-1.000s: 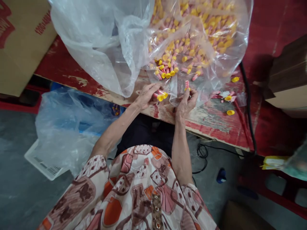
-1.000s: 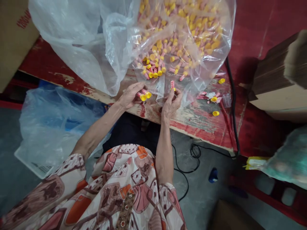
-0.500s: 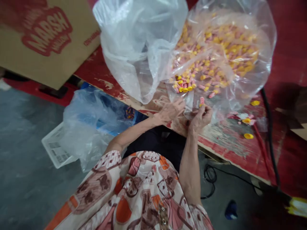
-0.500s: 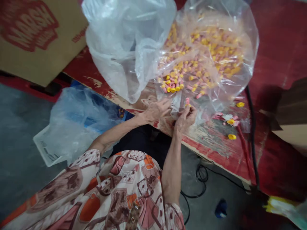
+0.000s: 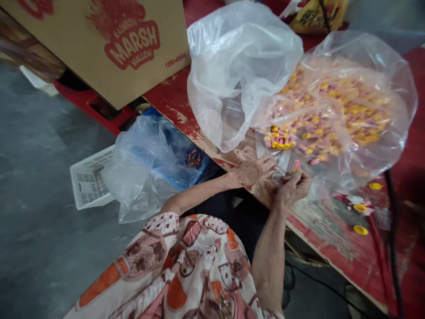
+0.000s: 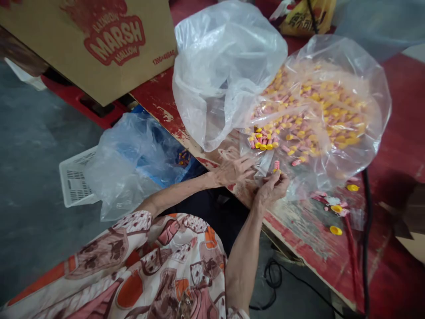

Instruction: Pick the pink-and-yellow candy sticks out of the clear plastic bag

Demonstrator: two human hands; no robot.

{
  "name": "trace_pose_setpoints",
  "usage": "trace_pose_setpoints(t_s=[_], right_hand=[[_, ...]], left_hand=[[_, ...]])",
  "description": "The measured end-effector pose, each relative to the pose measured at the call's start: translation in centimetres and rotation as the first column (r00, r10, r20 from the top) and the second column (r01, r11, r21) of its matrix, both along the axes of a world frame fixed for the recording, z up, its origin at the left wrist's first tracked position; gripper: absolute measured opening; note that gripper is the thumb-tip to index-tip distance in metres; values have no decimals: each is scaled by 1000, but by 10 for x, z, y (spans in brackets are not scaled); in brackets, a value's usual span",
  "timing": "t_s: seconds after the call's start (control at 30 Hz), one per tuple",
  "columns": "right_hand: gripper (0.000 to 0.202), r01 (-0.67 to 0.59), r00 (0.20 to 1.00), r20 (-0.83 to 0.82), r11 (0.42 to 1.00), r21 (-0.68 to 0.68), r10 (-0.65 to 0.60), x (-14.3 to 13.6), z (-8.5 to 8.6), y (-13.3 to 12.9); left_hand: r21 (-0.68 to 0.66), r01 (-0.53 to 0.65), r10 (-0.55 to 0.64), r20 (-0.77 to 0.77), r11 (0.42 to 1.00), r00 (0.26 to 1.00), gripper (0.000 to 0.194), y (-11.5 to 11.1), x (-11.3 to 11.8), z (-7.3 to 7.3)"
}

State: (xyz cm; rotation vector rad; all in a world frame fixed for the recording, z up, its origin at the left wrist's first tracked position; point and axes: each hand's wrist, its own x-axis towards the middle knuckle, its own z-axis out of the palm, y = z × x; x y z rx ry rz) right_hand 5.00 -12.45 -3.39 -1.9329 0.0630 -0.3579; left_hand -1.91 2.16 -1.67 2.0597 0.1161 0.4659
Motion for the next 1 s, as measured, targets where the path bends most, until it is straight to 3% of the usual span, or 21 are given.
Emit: trace_pose_setpoints(t_s=[0.13, 0.23, 0.37, 0.47, 0.63, 0.77, 0.87, 0.93, 1.0], right_hand=[[39, -12, 1000, -1, 999, -51, 12, -3, 6, 0], [34, -17, 998, -54, 995, -94, 12, -5, 14, 2], [21, -4, 990, -138, 994, -111, -12, -10, 27, 7], [21, -8, 986, -165, 991, -132, -14, -12, 31, 9], [42, -36, 988, -156, 983, -180, 8, -11, 25, 5], [59, -64, 991, -126, 981, -182, 41, -7, 17, 1], [66, -51, 993, -117, 985, -166, 32, -4, 12, 0], [67, -48, 992, -124, 988, -149, 29, -2, 9, 0], [68, -55, 993, -114, 988, -143, 39, -1, 5, 0]], left_hand=[[221, 71, -58, -65, 973, 996, 18, 6, -3, -4], [317, 114, -83, -107, 942, 991, 20, 11, -8, 8], [510, 151, -59, -192, 847, 980, 47, 14, -22, 31], [553, 170, -30, -253, 816, 967, 54, 18, -29, 34], [495, 222, -110, -245, 840, 963, 32, 30, -25, 27], [398, 47, 8, -135, 916, 991, 30, 37, -30, 23], [316, 7, 41, -145, 949, 989, 20, 42, -31, 19], [204, 18, 16, -165, 979, 986, 10, 49, -28, 16], [-23, -19, 15, -149, 1000, 989, 7, 57, -23, 13]])
